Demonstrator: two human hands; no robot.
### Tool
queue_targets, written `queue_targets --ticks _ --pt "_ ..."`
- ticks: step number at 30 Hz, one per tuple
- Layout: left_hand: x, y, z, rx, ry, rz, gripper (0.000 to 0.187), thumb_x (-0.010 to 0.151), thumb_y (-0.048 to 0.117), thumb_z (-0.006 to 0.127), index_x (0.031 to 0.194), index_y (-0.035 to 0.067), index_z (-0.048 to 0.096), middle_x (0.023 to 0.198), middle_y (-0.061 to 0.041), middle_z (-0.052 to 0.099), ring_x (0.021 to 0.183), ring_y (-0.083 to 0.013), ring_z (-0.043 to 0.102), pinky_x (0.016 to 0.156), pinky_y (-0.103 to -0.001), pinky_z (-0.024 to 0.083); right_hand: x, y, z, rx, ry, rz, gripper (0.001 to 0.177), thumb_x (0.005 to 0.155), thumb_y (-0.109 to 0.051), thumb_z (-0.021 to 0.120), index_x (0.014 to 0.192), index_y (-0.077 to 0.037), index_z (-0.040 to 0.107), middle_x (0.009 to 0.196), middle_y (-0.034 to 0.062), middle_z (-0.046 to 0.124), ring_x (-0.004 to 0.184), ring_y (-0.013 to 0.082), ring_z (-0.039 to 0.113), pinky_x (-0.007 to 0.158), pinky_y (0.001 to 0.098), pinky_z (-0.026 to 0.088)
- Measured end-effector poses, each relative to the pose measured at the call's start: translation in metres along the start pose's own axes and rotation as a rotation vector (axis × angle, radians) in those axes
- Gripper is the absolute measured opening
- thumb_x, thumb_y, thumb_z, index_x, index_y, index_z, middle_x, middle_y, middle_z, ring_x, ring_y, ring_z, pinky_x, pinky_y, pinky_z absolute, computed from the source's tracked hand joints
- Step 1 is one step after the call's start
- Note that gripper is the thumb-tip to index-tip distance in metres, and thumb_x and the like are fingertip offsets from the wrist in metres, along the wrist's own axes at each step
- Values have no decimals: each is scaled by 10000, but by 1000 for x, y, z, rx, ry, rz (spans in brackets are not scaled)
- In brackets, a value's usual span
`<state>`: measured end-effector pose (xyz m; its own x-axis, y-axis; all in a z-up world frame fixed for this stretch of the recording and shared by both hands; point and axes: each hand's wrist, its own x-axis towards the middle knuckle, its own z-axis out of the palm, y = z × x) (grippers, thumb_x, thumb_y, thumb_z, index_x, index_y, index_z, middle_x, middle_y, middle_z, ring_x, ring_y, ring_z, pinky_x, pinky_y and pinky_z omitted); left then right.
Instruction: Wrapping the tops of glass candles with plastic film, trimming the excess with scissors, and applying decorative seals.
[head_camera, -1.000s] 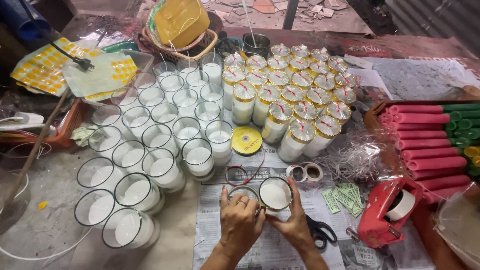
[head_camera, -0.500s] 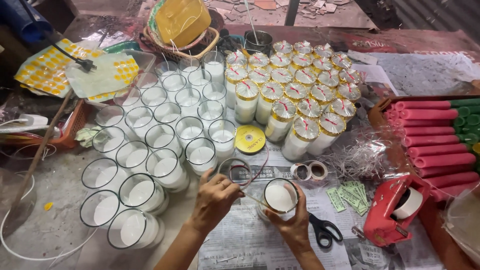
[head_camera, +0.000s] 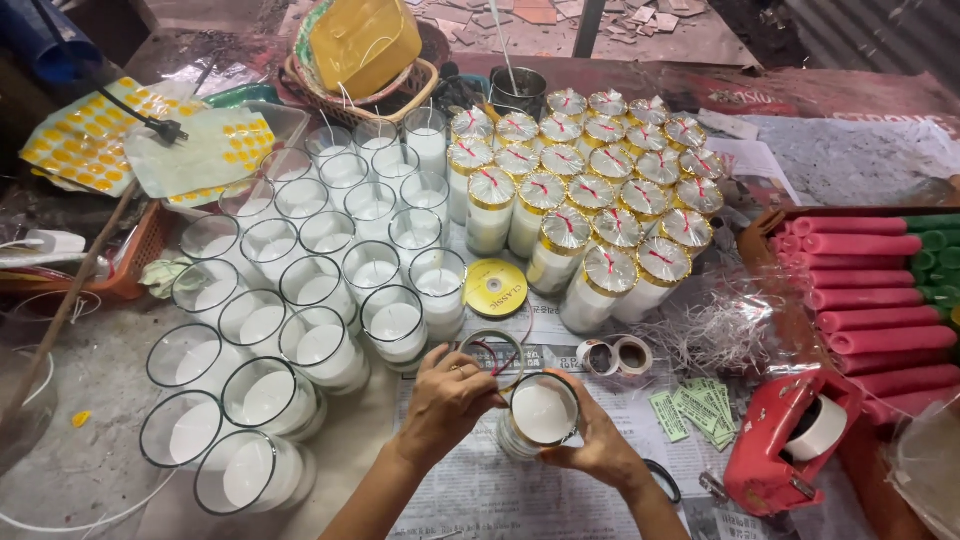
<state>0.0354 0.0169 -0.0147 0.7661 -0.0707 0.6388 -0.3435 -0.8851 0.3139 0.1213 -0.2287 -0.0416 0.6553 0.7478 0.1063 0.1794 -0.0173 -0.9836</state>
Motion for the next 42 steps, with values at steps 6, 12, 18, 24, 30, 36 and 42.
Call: queue_targets --ticks 6,12,18,24,30,36,42 --pt "3 9 -7 26 -37 -38 284 871 455 757 784 197 673 732 34 726 901 -215 678 1043 -560 390 -20 7 21 -75 232 45 1330 592 -360 973 1603 -35 172 1701 150 221 1559 233 247 1239 356 232" --pt "5 12 -10 20 -63 -47 288 876 429 754 764 179 667 739 19 740 918 -238 688 1073 -613 372 -22 -17 71 -88 652 104 1127 591 -171 962 1542 -57 370 1573 141 481 1384 232 521 1123 323 467" --pt "-13 63 -7 56 31 -124 255 869 265 733 693 129 609 605 -41 641 987 -321 676 1136 -705 245 -7 15 -3 161 152 204 1117 604 -149 969 1537 -65 361 1556 114 548 1418 186 510 1185 325 373" --pt "-15 82 0 98 74 -201 240 874 258 716 689 135 623 630 -27 654 1075 -301 665 1158 -708 194 -16 -17 26 -77 312 115 1234 586 -128 968 1595 -97 258 1650 114 382 1467 225 433 1214 335 303" --pt "-21 72 1 163 76 -126 288 938 302 682 702 164 590 626 0 612 793 -241 659 1095 -614 337 -9 19 79 20 789 -6 1114 559 -47 948 1523 -62 389 1463 158 594 1354 219 551 1120 308 441" --pt "-21 6 -38 251 12 94 188 863 305 805 788 188 679 710 2 696 729 -230 652 940 -504 438 -18 10 63 -214 720 37 1006 557 -213 986 1431 -70 507 1378 87 691 1190 179 685 1010 272 535" --pt "11 -14 -12 48 15 71 228 883 345 790 783 158 705 743 1 735 785 -208 640 827 -382 444 -23 -1 50 -219 572 -9 915 632 -278 957 1421 -86 537 1432 143 624 1278 278 632 1029 321 536"
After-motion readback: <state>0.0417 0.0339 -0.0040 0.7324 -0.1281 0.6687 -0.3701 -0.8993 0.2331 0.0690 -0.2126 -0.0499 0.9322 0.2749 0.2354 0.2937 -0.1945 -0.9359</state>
